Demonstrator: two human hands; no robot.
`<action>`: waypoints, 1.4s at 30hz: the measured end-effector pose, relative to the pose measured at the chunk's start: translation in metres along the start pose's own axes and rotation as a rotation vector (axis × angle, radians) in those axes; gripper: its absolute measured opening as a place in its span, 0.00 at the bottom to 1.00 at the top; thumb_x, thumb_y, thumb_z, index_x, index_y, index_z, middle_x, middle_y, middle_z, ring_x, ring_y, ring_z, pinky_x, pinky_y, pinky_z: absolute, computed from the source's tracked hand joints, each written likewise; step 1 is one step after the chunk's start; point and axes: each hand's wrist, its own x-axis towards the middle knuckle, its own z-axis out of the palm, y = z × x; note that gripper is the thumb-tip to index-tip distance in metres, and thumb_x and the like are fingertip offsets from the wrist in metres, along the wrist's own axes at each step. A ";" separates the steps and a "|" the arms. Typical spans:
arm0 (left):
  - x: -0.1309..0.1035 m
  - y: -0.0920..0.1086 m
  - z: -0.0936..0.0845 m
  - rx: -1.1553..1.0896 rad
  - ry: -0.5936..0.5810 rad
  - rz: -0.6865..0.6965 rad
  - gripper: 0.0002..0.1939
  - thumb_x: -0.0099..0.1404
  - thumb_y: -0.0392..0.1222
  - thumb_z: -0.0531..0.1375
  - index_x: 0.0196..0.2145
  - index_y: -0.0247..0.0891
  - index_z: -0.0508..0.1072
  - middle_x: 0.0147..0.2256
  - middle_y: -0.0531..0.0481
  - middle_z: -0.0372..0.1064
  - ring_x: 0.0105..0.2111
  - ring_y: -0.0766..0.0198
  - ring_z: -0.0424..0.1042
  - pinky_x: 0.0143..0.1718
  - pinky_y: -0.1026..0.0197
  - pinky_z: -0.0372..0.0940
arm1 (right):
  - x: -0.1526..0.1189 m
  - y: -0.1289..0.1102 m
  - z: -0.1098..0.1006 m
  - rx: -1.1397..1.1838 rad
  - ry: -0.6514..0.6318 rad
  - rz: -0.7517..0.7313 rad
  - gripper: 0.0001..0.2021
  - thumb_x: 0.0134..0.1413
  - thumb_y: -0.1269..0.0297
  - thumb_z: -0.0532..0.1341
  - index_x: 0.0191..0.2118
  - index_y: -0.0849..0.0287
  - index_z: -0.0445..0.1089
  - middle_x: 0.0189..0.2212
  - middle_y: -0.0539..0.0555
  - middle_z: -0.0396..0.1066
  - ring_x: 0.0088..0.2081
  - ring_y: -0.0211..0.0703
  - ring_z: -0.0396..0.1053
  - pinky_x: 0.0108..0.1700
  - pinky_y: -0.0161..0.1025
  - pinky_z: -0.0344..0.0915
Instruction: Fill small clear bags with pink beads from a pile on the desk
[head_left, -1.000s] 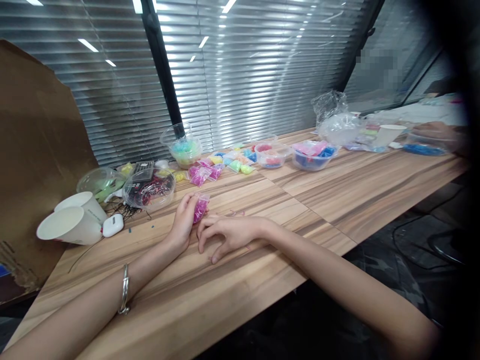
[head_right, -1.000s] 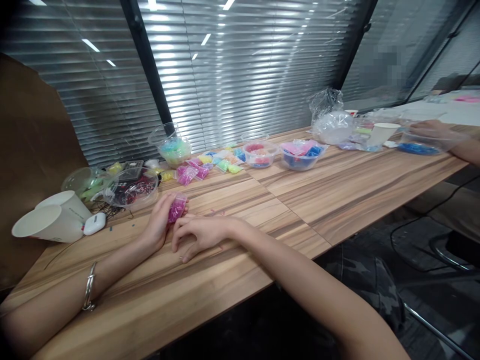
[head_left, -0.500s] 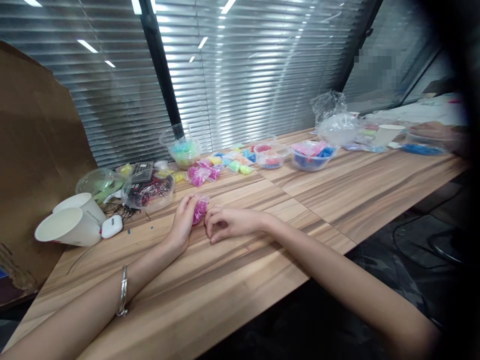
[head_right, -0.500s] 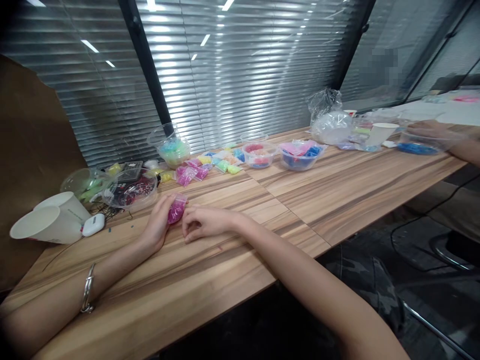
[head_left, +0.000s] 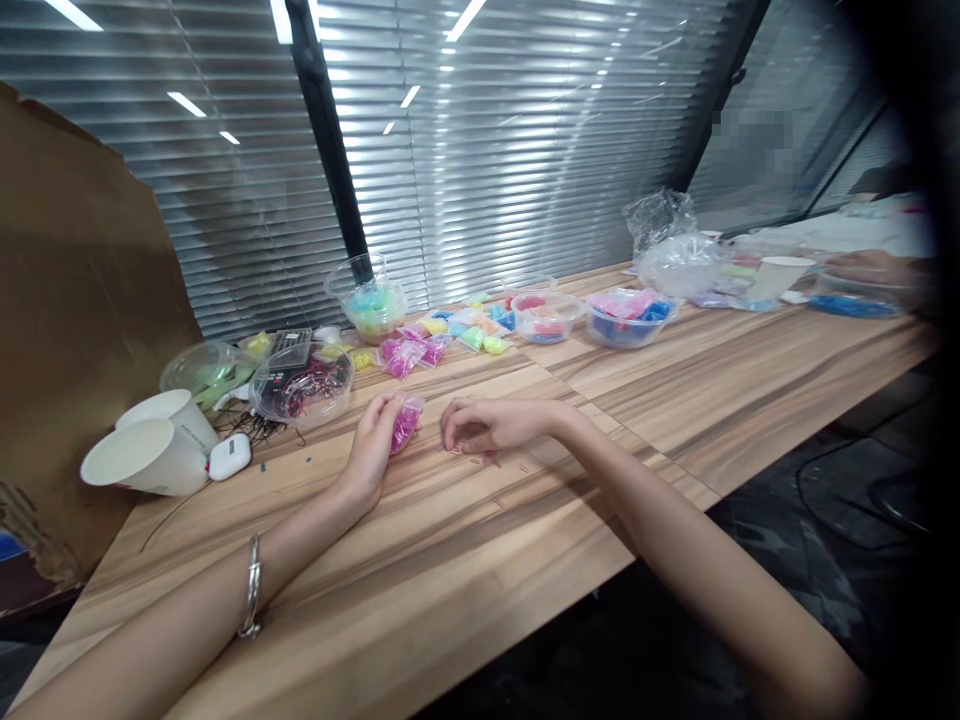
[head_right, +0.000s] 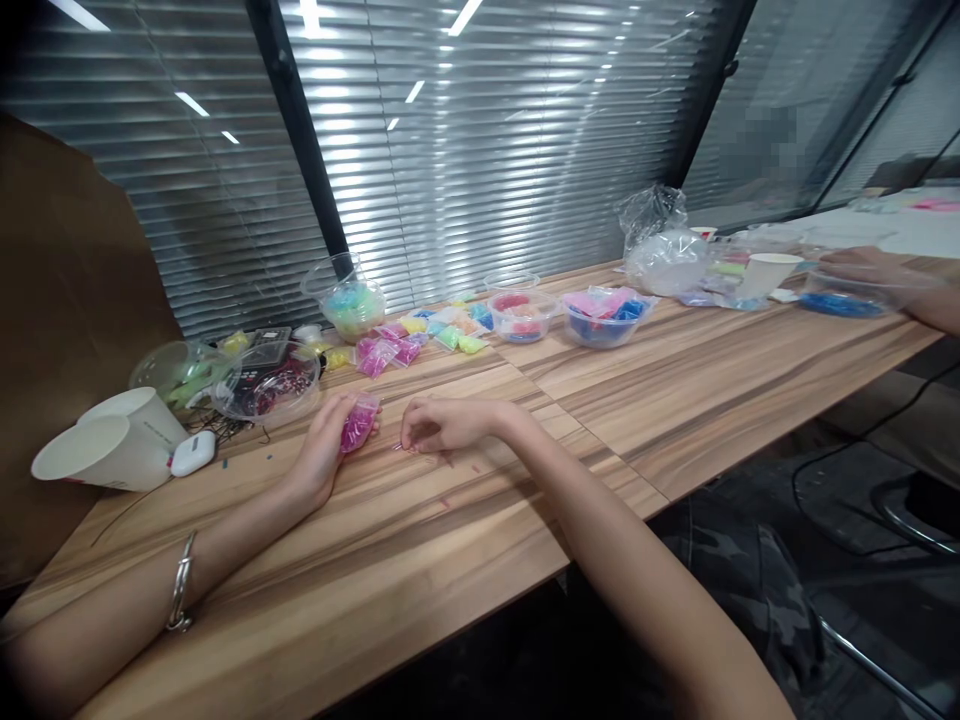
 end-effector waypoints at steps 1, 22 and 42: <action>0.000 0.000 0.000 0.001 0.004 0.003 0.19 0.58 0.55 0.60 0.39 0.39 0.70 0.37 0.50 0.70 0.31 0.67 0.70 0.37 0.63 0.67 | -0.004 -0.001 -0.004 -0.013 -0.015 0.002 0.14 0.61 0.62 0.55 0.50 0.60 0.66 0.50 0.59 0.58 0.39 0.36 0.68 0.35 0.32 0.69; -0.002 0.004 -0.001 0.010 0.053 -0.023 0.19 0.58 0.56 0.59 0.39 0.39 0.69 0.38 0.49 0.71 0.30 0.67 0.72 0.35 0.63 0.68 | -0.001 -0.020 0.001 -0.158 -0.311 0.052 0.61 0.34 0.50 0.73 0.66 0.45 0.28 0.67 0.54 0.16 0.65 0.59 0.14 0.60 0.59 0.14; -0.001 0.004 -0.003 -0.006 0.095 0.002 0.22 0.59 0.59 0.55 0.41 0.38 0.69 0.39 0.46 0.71 0.29 0.66 0.71 0.26 0.65 0.67 | 0.033 0.007 0.032 0.154 0.163 -0.249 0.13 0.56 0.64 0.62 0.47 0.57 0.74 0.53 0.55 0.68 0.58 0.44 0.61 0.60 0.39 0.57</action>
